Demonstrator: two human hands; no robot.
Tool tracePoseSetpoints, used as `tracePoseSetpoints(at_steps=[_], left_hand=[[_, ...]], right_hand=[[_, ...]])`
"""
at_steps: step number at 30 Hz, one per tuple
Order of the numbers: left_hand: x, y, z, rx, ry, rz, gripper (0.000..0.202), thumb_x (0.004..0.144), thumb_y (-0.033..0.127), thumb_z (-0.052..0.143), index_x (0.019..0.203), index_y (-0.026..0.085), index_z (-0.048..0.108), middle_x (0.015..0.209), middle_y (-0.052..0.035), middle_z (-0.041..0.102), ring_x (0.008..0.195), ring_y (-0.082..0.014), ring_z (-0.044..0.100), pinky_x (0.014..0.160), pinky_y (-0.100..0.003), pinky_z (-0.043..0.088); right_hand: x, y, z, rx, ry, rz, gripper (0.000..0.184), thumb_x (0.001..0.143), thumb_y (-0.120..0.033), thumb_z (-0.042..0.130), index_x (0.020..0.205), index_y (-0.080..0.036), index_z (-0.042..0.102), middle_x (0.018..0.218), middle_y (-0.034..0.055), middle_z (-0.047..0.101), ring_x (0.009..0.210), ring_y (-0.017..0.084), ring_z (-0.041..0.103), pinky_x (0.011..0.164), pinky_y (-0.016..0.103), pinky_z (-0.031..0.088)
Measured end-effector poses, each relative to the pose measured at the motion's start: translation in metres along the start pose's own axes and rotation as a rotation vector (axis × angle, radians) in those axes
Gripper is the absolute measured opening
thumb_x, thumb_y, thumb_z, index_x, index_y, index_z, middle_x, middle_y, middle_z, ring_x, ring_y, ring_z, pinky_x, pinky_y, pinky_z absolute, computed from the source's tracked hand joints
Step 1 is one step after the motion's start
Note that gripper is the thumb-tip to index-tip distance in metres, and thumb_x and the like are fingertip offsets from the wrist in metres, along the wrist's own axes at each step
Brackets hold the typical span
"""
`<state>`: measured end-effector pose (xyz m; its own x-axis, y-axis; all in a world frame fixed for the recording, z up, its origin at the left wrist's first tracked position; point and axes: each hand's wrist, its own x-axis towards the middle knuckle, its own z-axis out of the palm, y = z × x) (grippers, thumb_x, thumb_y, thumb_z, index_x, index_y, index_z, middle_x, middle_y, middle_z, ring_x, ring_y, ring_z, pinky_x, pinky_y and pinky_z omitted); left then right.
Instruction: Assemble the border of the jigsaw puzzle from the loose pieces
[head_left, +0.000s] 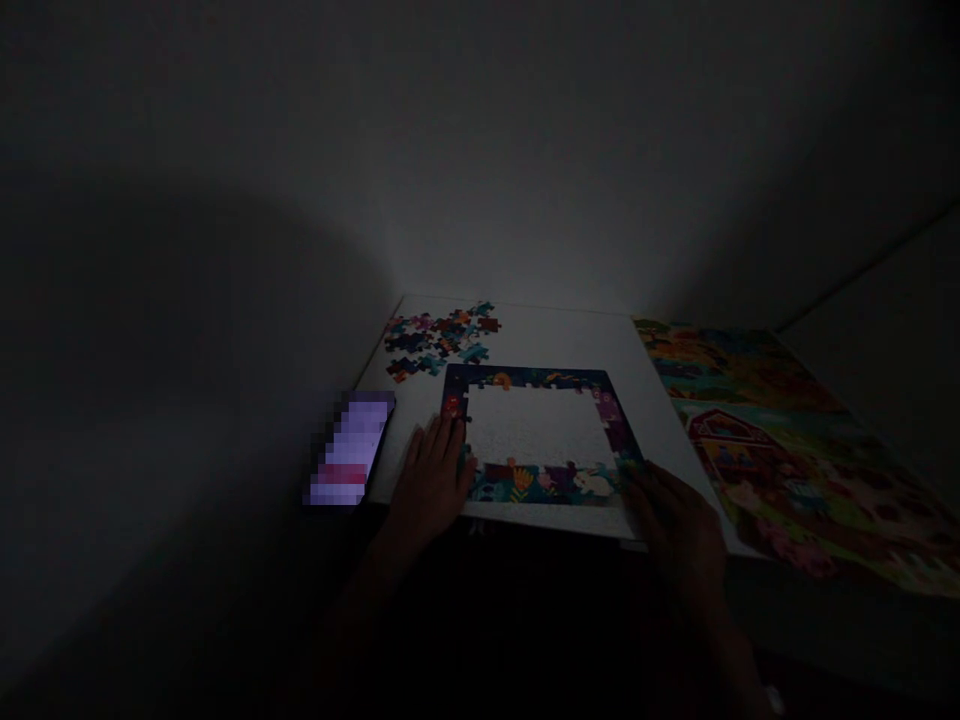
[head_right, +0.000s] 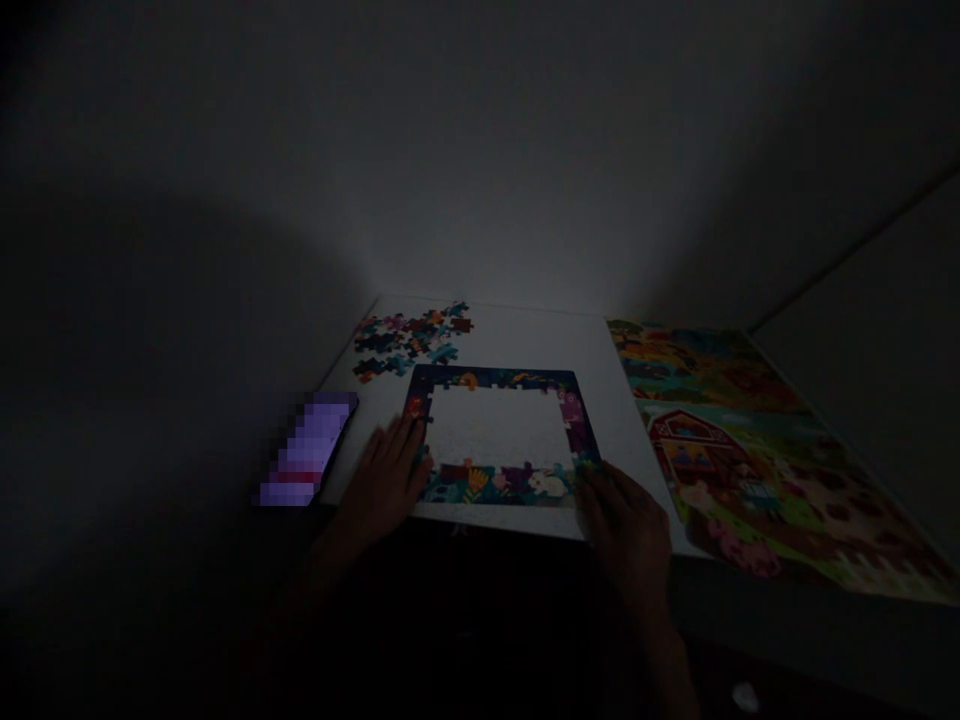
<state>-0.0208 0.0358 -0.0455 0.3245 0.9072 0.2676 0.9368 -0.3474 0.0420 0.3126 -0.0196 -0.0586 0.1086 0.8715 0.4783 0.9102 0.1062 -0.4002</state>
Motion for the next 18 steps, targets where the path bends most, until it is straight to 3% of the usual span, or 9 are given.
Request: tracePoseSetpoints(at_steps=[11, 15, 18], left_hand=[[0.0, 0.002, 0.001, -0.011, 0.061, -0.018, 0.054, 0.101, 0.038, 0.032, 0.143, 0.006, 0.046, 0.153, -0.0174, 0.041, 0.142, -0.0292, 0.037, 0.116, -0.05, 0.032], [0.001, -0.002, 0.005, -0.071, 0.11, 0.006, 0.056, 0.101, 0.04, 0.029, 0.14, 0.006, 0.048, 0.149, -0.0208, 0.045, 0.14, -0.0332, 0.04, 0.113, -0.056, 0.034], [0.002, -0.009, 0.011, -0.133, 0.136, 0.059, 0.057, 0.1, 0.04, 0.026, 0.14, 0.005, 0.048, 0.147, -0.0235, 0.047, 0.139, -0.0367, 0.041, 0.111, -0.06, 0.034]], right_hand=[[-0.002, 0.01, 0.004, 0.065, -0.003, -0.03, 0.05, 0.094, -0.058, 0.047, 0.107, -0.019, 0.075, 0.121, 0.0153, 0.068, 0.106, 0.031, 0.067, 0.094, 0.051, 0.052], [-0.003, 0.003, 0.002, 0.091, -0.04, 0.086, 0.044, 0.094, -0.054, 0.052, 0.114, -0.02, 0.072, 0.125, 0.0138, 0.067, 0.112, 0.03, 0.065, 0.099, 0.05, 0.051], [-0.002, -0.001, 0.002, 0.095, 0.034, 0.236, 0.047, 0.095, -0.052, 0.049, 0.122, -0.018, 0.066, 0.121, 0.0145, 0.069, 0.11, 0.029, 0.066, 0.095, 0.049, 0.053]])
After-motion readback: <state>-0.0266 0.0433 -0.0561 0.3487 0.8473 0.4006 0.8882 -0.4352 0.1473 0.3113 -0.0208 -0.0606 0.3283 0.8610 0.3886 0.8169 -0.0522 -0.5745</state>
